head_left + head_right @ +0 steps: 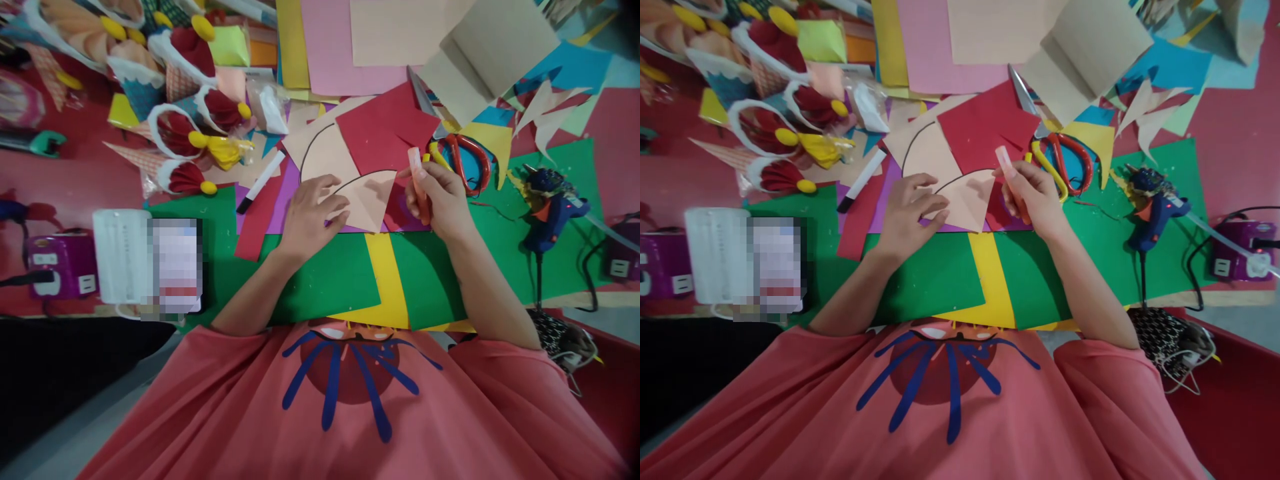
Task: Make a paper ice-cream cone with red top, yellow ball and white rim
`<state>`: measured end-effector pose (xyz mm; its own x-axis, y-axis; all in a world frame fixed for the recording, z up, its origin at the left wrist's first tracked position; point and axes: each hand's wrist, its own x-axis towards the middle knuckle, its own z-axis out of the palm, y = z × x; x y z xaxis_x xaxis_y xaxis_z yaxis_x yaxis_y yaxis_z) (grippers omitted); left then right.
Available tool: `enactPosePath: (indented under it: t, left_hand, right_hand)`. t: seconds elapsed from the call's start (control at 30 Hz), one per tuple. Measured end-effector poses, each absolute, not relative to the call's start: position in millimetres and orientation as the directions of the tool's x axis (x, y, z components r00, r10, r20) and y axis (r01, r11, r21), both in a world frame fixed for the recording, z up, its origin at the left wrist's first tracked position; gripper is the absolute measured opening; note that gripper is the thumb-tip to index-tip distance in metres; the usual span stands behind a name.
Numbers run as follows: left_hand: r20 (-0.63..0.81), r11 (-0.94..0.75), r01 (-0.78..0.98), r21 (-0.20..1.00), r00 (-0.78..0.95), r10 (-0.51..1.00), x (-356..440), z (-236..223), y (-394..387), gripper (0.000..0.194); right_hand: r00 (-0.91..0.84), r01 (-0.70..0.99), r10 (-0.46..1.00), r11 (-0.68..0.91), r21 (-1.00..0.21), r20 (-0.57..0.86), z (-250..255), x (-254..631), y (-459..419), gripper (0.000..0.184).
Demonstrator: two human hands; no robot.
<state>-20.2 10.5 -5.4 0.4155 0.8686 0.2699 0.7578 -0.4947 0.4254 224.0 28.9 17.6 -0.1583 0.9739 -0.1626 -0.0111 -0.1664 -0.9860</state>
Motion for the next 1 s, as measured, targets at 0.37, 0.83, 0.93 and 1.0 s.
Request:
enactPosePath:
  t: [0.37, 0.83, 0.93, 1.0]
  left_hand:
    - [0.101, -0.667, 0.654, 0.357, 0.683, 0.723, -8.5, -3.5, 1.5, 0.038]
    - [0.056, -0.716, 0.517, 0.47, 0.792, 0.608, -16.3, -2.5, 11.6, 0.04]
    - [0.066, -0.727, 0.501, 0.47, 0.801, 0.595, -17.6, -3.8, 11.3, 0.039]
    - [0.077, -0.726, 0.497, 0.475, 0.799, 0.596, -17.5, -4.9, 10.7, 0.039]
  right_hand:
    - [-0.111, 0.58, 0.98, 0.201, -0.789, 0.168, 20.4, 229.5, 25.0, 0.029]
    - [-0.189, 0.687, 0.968, 0.249, -0.683, 0.163, 14.3, 219.8, 19.6, 0.042]
    - [-0.21, 0.668, 0.965, 0.259, -0.697, 0.157, 16.7, 216.3, 17.0, 0.041]
    - [-0.211, 0.661, 0.968, 0.242, -0.71, 0.133, 18.7, 214.9, 15.9, 0.04]
